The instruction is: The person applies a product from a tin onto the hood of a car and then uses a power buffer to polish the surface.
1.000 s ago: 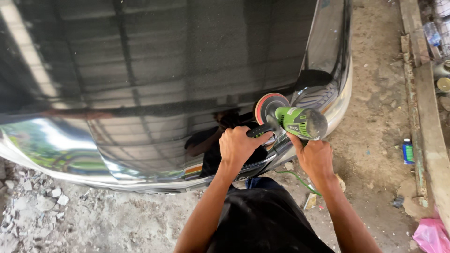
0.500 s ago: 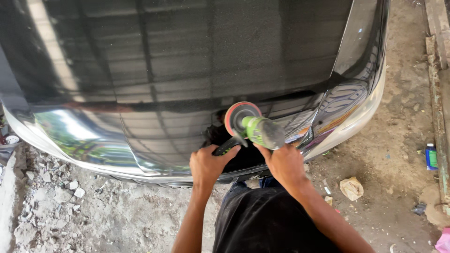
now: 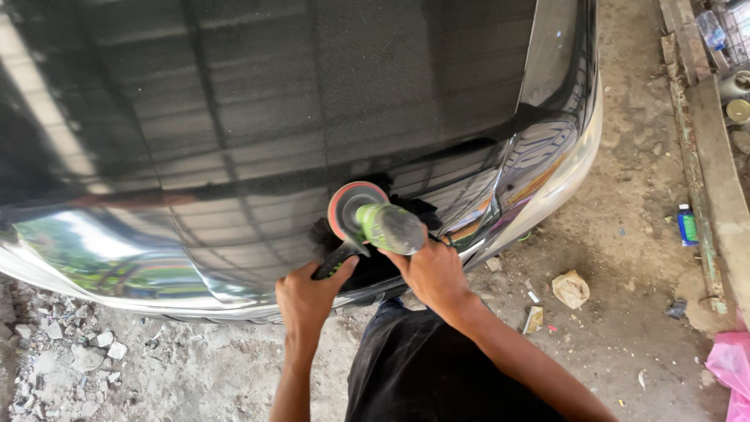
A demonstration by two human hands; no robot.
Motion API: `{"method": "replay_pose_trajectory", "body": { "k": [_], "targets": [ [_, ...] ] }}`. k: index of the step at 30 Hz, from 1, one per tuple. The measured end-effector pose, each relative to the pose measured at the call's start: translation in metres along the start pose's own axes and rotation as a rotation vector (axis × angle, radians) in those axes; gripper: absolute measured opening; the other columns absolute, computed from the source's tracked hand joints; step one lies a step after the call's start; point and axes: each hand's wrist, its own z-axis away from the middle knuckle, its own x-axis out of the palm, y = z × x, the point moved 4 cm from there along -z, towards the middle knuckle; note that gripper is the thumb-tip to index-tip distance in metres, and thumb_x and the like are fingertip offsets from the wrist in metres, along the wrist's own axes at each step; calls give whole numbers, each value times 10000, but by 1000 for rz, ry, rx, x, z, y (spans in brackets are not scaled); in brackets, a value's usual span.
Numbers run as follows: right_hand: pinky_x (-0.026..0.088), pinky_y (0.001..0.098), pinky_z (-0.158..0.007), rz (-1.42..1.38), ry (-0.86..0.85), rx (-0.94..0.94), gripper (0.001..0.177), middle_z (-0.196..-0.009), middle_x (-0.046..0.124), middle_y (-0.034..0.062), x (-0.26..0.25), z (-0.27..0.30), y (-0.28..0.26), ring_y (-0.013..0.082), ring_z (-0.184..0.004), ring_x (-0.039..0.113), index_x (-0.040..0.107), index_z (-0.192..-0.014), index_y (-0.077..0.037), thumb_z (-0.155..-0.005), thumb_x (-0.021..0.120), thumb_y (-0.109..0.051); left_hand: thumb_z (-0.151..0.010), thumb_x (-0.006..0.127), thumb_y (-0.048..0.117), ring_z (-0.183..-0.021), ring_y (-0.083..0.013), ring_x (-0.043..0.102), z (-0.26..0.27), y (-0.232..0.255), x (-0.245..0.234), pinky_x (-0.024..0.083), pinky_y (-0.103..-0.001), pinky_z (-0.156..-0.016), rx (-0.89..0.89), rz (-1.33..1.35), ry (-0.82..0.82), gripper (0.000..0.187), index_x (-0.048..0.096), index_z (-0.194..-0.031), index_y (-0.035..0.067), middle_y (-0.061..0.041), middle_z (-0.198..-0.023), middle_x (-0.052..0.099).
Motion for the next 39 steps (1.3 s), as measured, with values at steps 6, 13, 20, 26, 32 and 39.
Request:
{"method": "replay_pose_trajectory", "body": {
  "k": [6,13,20,26,32,39],
  "targets": [
    [548,483,-448,117,35,107,486,-561,675,165,-33,17,57,381,-483,675,679,-998,1,-923,701,-479,-669,858,620,-409,-294,631,3,56,37,482,-409,-441,2,24,-72,619,752,-709,11,-159,-492,638],
    [560,425,-398,105,7,212,500,-614,691,146,-60,28,137,314,-422,687,667,-1066,44,-957,663,-444,-654,861,628,-449,-344,644,3,113,88,510,-437,-456,150,75,-36,622,716,-622,24,-148,-501,630],
    [557,463,-502,158,-12,352,507,-719,729,176,-85,25,190,356,-528,712,688,-1060,32,-985,672,-470,-692,833,667,-419,-296,637,-6,158,132,508,-400,-444,178,51,-183,652,692,-582,41,-96,-480,622],
    [545,532,-546,130,198,76,425,-760,726,218,-104,14,149,455,-621,683,701,-1108,7,-946,726,-386,-655,866,643,-438,-334,622,-7,153,116,502,-416,-452,221,97,-6,631,709,-618,33,-135,-486,616],
    [525,539,-508,201,115,76,419,-617,676,197,-69,6,106,461,-578,660,695,-1022,-19,-947,731,-430,-649,863,633,-465,-351,654,-5,102,79,516,-443,-477,54,121,-37,647,688,-617,11,-159,-518,640],
    [518,523,-467,157,94,10,453,-596,669,188,-23,4,38,434,-542,661,675,-1057,-28,-932,713,-462,-661,880,605,-472,-367,641,-3,37,30,490,-459,-468,41,99,67,628,711,-652,0,-188,-533,639]
  ]
}}
